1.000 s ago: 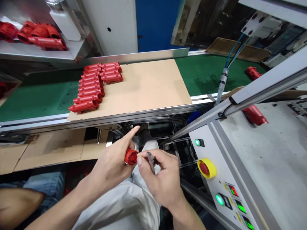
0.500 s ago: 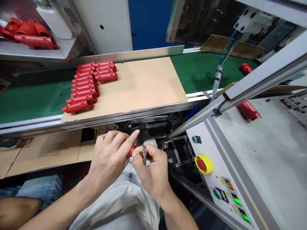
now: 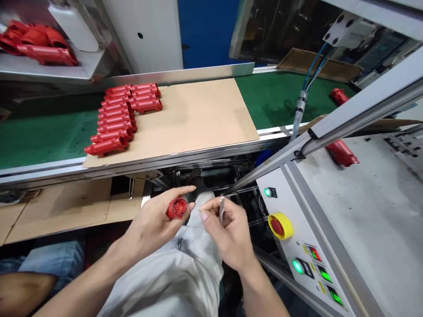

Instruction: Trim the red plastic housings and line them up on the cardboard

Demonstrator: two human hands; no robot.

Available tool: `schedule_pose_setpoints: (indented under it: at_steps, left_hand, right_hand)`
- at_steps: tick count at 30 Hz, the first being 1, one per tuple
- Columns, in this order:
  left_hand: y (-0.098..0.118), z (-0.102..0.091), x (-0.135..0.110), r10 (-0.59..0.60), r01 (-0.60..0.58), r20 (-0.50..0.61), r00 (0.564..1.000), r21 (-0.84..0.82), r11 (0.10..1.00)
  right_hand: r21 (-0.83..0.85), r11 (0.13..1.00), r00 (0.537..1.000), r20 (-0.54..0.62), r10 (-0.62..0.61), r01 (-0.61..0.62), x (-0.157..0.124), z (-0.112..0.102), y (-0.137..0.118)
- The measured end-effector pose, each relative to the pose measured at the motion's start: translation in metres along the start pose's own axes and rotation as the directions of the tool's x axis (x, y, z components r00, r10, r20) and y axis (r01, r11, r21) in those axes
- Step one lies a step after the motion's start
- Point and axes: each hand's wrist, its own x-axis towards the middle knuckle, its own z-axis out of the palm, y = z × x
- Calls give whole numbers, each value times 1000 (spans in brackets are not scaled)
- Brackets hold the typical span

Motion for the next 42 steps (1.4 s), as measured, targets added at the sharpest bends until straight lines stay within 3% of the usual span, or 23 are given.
schedule_pose_setpoints:
  at_steps: [1, 3, 6, 9, 13, 26, 33, 42]
  left_hand:
    - [2, -1, 0, 16, -16, 3, 1000, -8, 1000]
    - [7, -3, 0, 36, -35, 19, 999, -29, 999]
    - [15, -6, -3, 32, -27, 77, 997, -65, 998]
    - [21, -8, -5, -4, 12, 89, 996, -87, 996]
    - [27, -9, -8, -4, 11, 65, 998, -118, 993]
    - [26, -7, -9, 65, -62, 41, 997, -71, 996]
    - [23, -4, -13, 133, -132, -24, 991, 20, 991]
    - [21, -2, -10, 141, -140, -23, 990, 62, 988]
  right_hand:
    - [-174, 982, 997, 17, -78, 80, -2, 0, -4]
    - [-468, 849, 968, 59, -245, 244, -5, 3, -12]
    - [-758, 521, 883, 151, -445, 392, -4, 5, -19]
    - [-894, 226, 833, 234, -501, 387, -4, 5, -21]
    - [-936, 34, 819, 288, -496, 350, -4, 5, -25]
    - [-917, -146, 798, 395, -455, 370, 2, 6, -37]
    - [-928, -126, 811, 369, -453, 351, -5, 7, -35]
    - [-939, -123, 830, 343, -439, 323, -2, 8, -32]
